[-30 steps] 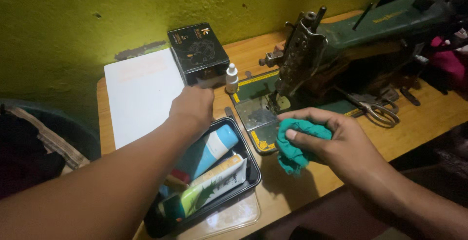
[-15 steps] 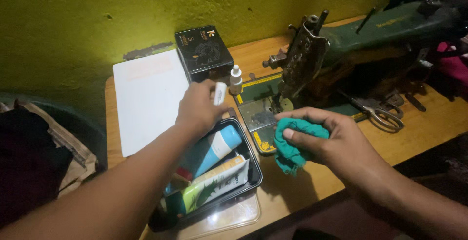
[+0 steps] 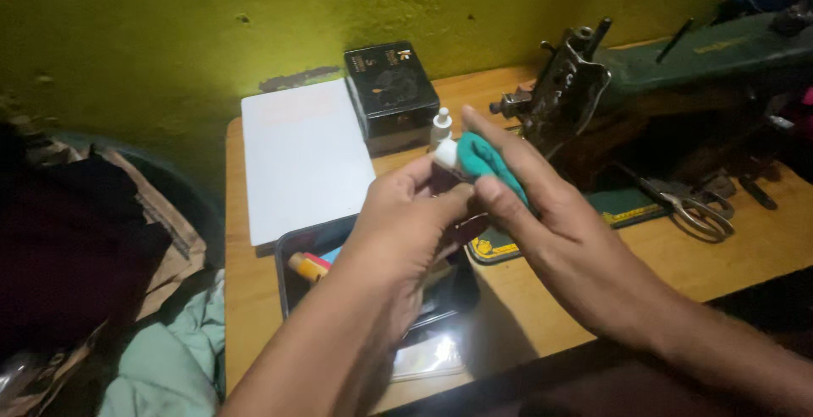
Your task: The person wipes the inside of a black plastic tray with a green cloth, then wipes several cosmetic tubes and bottles one by one with the same cloth. The items are placed back into the tray and the tray is closed with a clear lid.
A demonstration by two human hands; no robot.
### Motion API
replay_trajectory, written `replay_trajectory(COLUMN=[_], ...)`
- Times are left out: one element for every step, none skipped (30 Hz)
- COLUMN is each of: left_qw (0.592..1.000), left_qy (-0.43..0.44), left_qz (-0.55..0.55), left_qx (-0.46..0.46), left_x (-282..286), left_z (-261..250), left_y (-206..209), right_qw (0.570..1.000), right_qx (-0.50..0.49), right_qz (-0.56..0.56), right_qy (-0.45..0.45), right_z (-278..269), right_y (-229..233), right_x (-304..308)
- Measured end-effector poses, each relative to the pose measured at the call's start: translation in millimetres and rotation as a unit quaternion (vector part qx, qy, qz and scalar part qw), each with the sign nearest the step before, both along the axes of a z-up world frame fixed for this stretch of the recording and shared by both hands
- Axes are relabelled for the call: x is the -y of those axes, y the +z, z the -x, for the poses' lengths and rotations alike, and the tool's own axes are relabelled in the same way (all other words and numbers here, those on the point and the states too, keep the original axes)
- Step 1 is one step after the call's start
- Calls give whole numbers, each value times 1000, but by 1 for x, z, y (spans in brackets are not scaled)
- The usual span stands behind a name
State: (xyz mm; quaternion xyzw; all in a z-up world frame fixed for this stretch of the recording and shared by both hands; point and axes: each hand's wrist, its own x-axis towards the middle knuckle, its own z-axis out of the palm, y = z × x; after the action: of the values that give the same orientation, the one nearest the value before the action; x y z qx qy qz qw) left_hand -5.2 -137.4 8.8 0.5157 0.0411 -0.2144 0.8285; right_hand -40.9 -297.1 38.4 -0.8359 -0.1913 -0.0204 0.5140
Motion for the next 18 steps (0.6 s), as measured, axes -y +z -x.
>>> replay_trajectory(left_qw=[999, 997, 995, 991, 989, 987, 985, 983, 982, 980, 982, 983, 984, 984, 984, 984, 982, 979], left_qy=[8, 16, 24, 33, 42, 51, 60, 61, 62, 62, 65, 68, 71, 74, 76, 79, 82, 86], left_qz=[25, 53, 82, 110, 118, 128, 137, 149, 161, 173, 162, 150, 139, 135, 132, 128, 142, 156], left_qx=[-36, -48, -60, -72, -78, -84, -90, -83, -77, -71, -76, -82, -88, -92, -96, -99, -98, -97], left_x=[-2, -4, -5, -6, -8, -9, -10, -10, -11, -12, -13, -15, -16, -17, -19, -21, -24, -26], left_z=[3, 7, 10, 14, 19, 24, 27, 30, 32, 34, 35, 37, 40, 43, 47, 50, 53, 56], left_y=[5, 9, 12, 14, 15, 15, 16, 16, 16, 16, 16, 16, 17, 16, 16, 16, 17, 18], right_qw=[999, 995, 992, 989, 986, 987, 986, 983, 984, 985, 985, 991, 991, 986, 973, 950, 916, 901], right_qx=[28, 55, 65, 74, 83, 84, 84, 83, 92, 100, 109, 63, 17, -29, -103, -176, -247, -276], right_qz=[38, 76, 93, 109, 125, 97, 69, 41, 30, 20, 9, -46, -100, -152, -205, -255, -302, -318], right_qy=[19, 36, 48, 61, 73, 101, 129, 156, 149, 142, 135, 112, 89, 64, 12, -40, -92, -109], right_z=[0, 0, -2, -5, -8, -9, -11, -10, -9, -7, -4, -2, 2, 4, 5, 5, 5, 5], right_y=[4, 8, 12, 15, 18, 21, 24, 25, 25, 24, 22, 20, 17, 15, 14, 13, 13, 16], right_x=[1, 2, 3, 4, 5, 7, 9, 10, 10, 10, 8, 6, 2, 0, -2, -4, -6, -6])
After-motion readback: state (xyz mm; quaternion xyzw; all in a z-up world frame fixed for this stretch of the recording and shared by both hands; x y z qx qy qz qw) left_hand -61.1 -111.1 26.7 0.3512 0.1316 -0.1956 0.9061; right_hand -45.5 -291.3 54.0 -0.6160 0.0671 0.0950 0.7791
